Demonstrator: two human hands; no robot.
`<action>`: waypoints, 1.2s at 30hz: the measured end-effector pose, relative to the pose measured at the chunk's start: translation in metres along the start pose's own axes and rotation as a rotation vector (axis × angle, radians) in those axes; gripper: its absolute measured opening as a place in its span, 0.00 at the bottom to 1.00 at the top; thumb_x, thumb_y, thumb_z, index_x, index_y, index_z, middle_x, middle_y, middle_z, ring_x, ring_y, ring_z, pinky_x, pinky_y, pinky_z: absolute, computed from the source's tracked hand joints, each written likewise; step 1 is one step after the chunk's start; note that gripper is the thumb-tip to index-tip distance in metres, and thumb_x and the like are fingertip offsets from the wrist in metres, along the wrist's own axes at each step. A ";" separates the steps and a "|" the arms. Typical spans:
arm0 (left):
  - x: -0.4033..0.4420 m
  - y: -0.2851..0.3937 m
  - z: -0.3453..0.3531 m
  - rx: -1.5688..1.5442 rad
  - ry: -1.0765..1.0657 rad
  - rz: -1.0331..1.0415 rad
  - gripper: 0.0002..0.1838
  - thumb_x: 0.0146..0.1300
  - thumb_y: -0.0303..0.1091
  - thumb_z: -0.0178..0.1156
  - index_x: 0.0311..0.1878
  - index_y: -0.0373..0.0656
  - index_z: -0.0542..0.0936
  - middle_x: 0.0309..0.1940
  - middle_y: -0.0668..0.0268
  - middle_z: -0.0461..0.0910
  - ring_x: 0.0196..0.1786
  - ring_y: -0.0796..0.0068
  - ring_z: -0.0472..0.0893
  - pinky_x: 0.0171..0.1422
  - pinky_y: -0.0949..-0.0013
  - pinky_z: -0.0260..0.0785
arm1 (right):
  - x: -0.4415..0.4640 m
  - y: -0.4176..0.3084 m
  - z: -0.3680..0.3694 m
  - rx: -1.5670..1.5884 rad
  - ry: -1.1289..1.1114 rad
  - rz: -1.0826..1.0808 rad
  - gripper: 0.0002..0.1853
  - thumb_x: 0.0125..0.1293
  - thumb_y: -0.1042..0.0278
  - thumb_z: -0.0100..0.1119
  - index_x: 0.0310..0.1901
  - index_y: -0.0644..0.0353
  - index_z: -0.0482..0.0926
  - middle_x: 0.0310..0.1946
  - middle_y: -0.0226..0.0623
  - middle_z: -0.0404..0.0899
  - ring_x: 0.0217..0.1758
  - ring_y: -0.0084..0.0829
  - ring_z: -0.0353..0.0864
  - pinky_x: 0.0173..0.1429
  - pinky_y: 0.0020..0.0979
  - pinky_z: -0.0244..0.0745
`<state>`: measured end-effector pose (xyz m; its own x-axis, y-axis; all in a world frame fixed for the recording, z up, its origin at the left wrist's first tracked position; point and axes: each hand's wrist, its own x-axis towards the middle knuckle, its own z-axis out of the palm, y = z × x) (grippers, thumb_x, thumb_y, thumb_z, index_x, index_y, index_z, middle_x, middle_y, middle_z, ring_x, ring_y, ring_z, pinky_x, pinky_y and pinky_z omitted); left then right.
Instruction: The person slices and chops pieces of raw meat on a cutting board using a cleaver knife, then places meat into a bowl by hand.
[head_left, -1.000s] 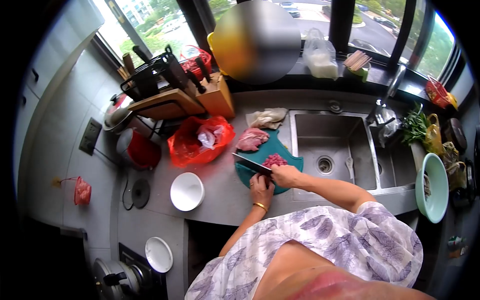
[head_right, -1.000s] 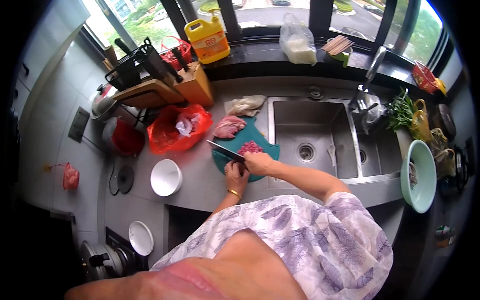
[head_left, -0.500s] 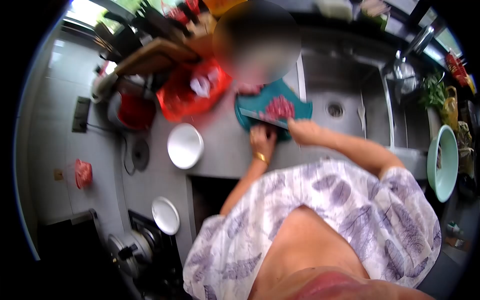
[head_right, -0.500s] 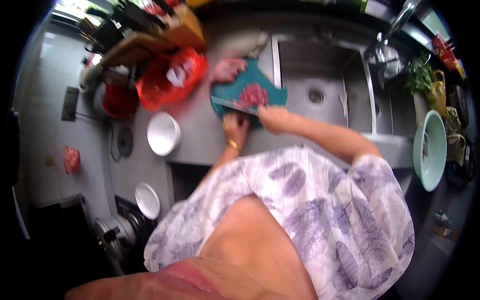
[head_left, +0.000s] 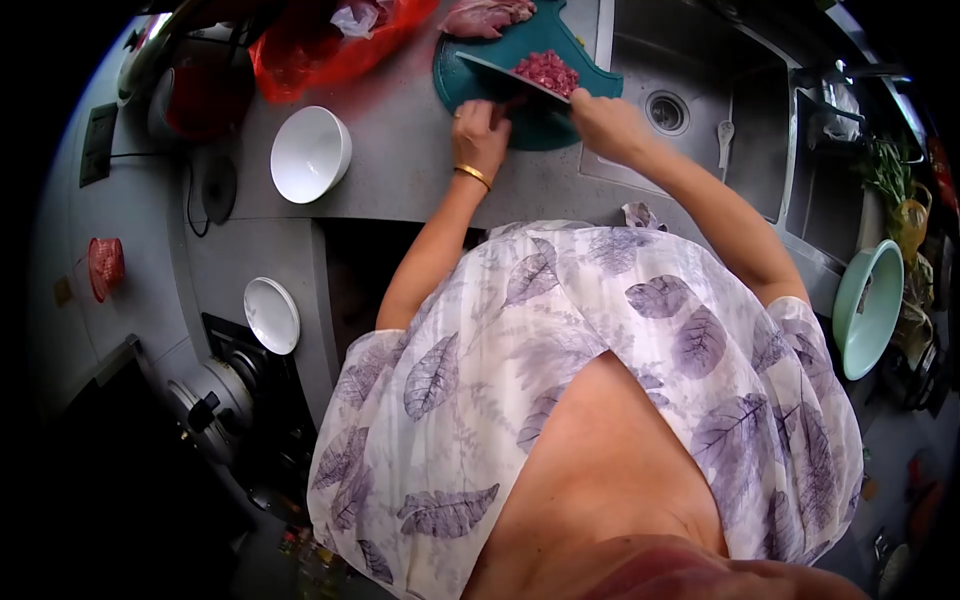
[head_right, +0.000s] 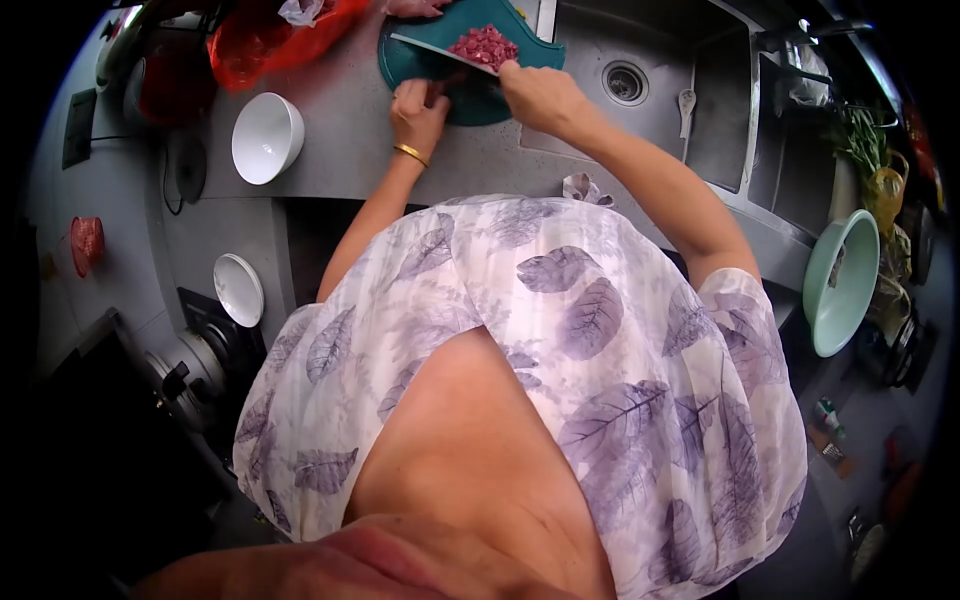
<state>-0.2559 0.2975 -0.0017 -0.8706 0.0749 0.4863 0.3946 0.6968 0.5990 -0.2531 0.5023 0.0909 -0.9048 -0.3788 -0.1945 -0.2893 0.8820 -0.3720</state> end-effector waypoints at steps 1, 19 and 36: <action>0.004 0.001 0.001 -0.016 0.015 -0.066 0.05 0.43 0.24 0.60 0.26 0.39 0.75 0.27 0.58 0.75 0.35 0.55 0.74 0.41 0.59 0.68 | 0.000 0.002 -0.005 -0.003 -0.010 0.034 0.11 0.63 0.64 0.48 0.38 0.65 0.68 0.29 0.54 0.79 0.34 0.54 0.80 0.38 0.50 0.74; 0.014 0.009 -0.010 -0.124 -0.022 -0.123 0.11 0.47 0.32 0.67 0.32 0.40 0.77 0.30 0.59 0.77 0.36 0.59 0.76 0.40 0.61 0.69 | -0.024 -0.009 -0.025 0.016 -0.009 -0.029 0.11 0.65 0.63 0.48 0.34 0.63 0.65 0.23 0.54 0.77 0.28 0.56 0.77 0.33 0.51 0.70; 0.002 0.005 0.013 -0.030 0.024 0.072 0.07 0.47 0.26 0.63 0.33 0.43 0.80 0.32 0.61 0.80 0.36 0.58 0.78 0.43 0.62 0.71 | 0.056 -0.028 0.028 0.117 0.011 -0.060 0.10 0.62 0.66 0.48 0.36 0.67 0.68 0.31 0.56 0.79 0.38 0.55 0.79 0.42 0.50 0.73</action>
<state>-0.2601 0.3105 -0.0063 -0.8326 0.1071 0.5435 0.4650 0.6683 0.5806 -0.2865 0.4483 0.0649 -0.8903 -0.4268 -0.1589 -0.3058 0.8188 -0.4858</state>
